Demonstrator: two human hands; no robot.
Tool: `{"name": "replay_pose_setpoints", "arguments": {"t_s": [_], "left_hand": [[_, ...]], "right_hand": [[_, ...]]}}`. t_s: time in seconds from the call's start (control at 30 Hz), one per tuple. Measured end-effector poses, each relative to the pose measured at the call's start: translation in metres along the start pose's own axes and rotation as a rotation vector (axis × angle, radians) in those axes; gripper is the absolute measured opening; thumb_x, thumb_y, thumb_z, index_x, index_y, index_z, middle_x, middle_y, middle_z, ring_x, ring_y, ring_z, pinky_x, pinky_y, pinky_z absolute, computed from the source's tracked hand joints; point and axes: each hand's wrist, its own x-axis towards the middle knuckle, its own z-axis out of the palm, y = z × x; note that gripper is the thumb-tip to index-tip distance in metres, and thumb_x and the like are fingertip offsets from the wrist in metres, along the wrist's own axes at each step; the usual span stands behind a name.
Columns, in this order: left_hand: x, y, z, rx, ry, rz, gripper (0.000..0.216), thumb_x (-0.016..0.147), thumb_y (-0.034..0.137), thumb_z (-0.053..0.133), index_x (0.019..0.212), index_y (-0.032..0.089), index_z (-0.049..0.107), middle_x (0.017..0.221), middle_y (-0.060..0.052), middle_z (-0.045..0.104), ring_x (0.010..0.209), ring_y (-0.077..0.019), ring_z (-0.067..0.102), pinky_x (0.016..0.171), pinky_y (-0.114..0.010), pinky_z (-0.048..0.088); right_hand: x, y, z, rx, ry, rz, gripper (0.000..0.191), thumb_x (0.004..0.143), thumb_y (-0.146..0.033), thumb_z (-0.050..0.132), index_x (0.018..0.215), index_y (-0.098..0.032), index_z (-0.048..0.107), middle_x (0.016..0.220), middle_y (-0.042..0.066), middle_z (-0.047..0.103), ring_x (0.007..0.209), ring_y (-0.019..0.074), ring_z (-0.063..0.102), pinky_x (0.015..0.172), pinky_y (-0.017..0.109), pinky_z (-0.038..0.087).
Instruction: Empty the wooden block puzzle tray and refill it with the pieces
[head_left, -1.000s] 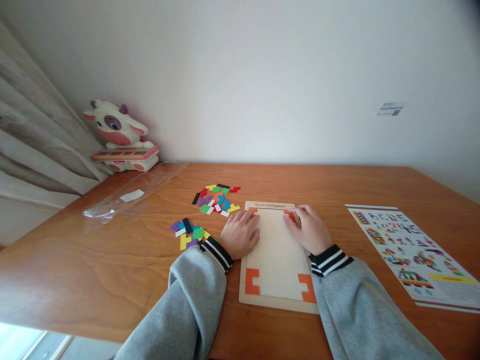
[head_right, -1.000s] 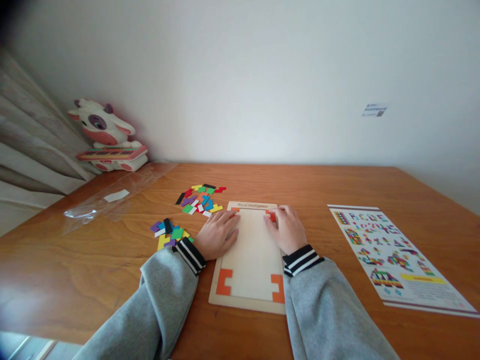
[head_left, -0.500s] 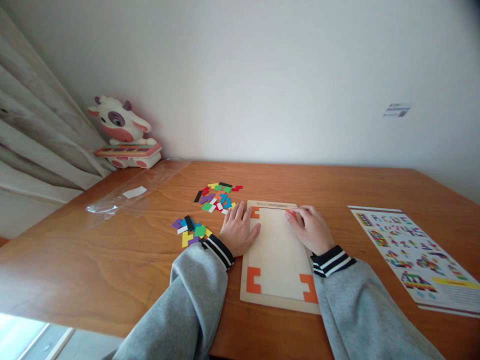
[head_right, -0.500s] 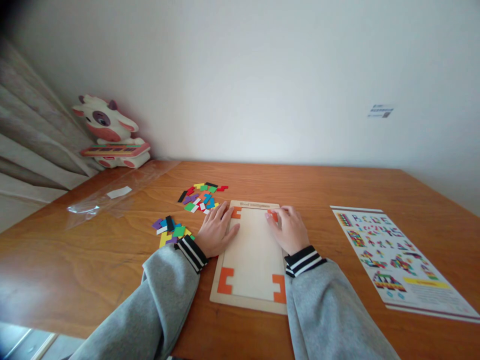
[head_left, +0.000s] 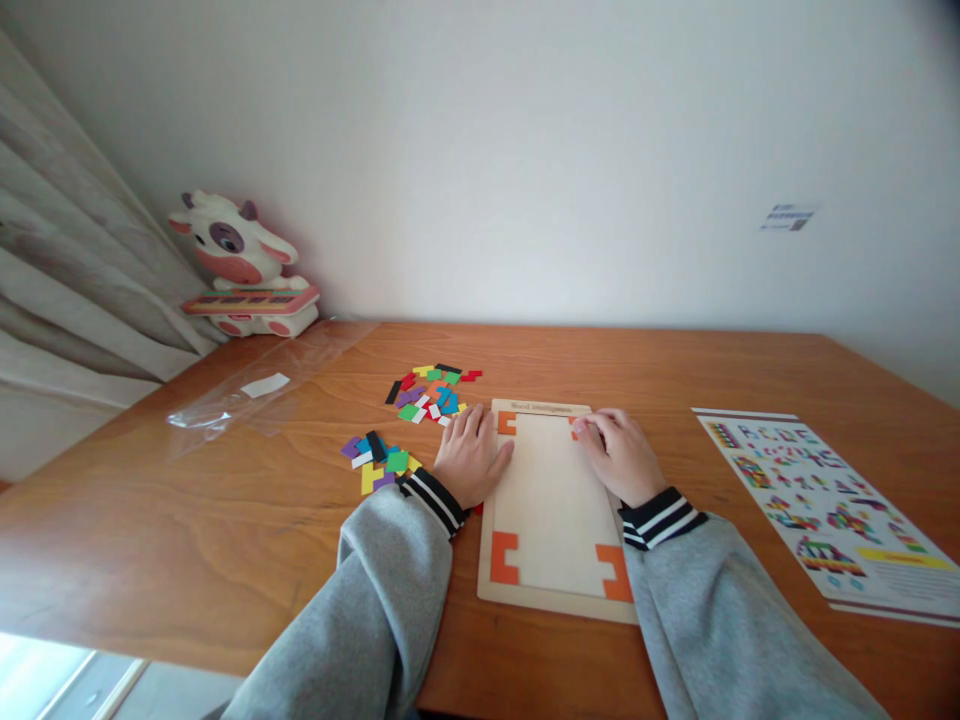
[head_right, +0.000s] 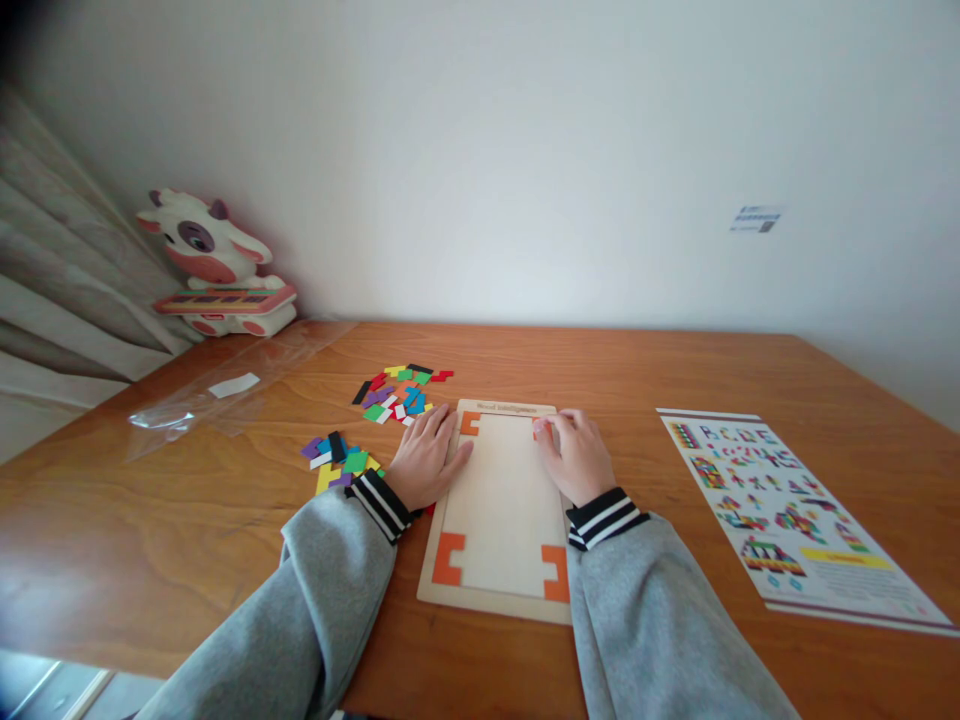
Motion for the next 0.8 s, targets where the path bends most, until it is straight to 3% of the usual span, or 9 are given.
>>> {"name": "replay_pose_setpoints", "arguments": {"t_s": [0.63,0.8], "left_hand": [[-0.002,0.007,-0.001,0.021,-0.002,-0.027,0.055,0.098,0.046,0.041,0.136,0.008,0.048,0.147,-0.022,0.046,0.137,-0.0359,0.041,0.114,-0.055,0.032],[0.003,-0.005,-0.009,0.058,0.08,-0.095,0.05,0.099,0.045,0.04,0.133,0.011,0.051,0.145,-0.019,0.049,0.135,-0.0347,0.044,0.112,-0.053,0.037]], "right_hand": [[0.0,0.002,0.0,0.016,-0.006,-0.004,0.039,0.097,-0.046,0.043,0.103,-0.018,0.07,0.107,0.014,0.064,0.102,0.0277,0.061,0.096,0.045,0.048],[0.0,0.001,-0.001,0.024,-0.003,-0.005,0.039,0.096,-0.046,0.044,0.103,-0.017,0.069,0.106,0.014,0.063,0.101,0.0281,0.061,0.095,0.045,0.048]]}}
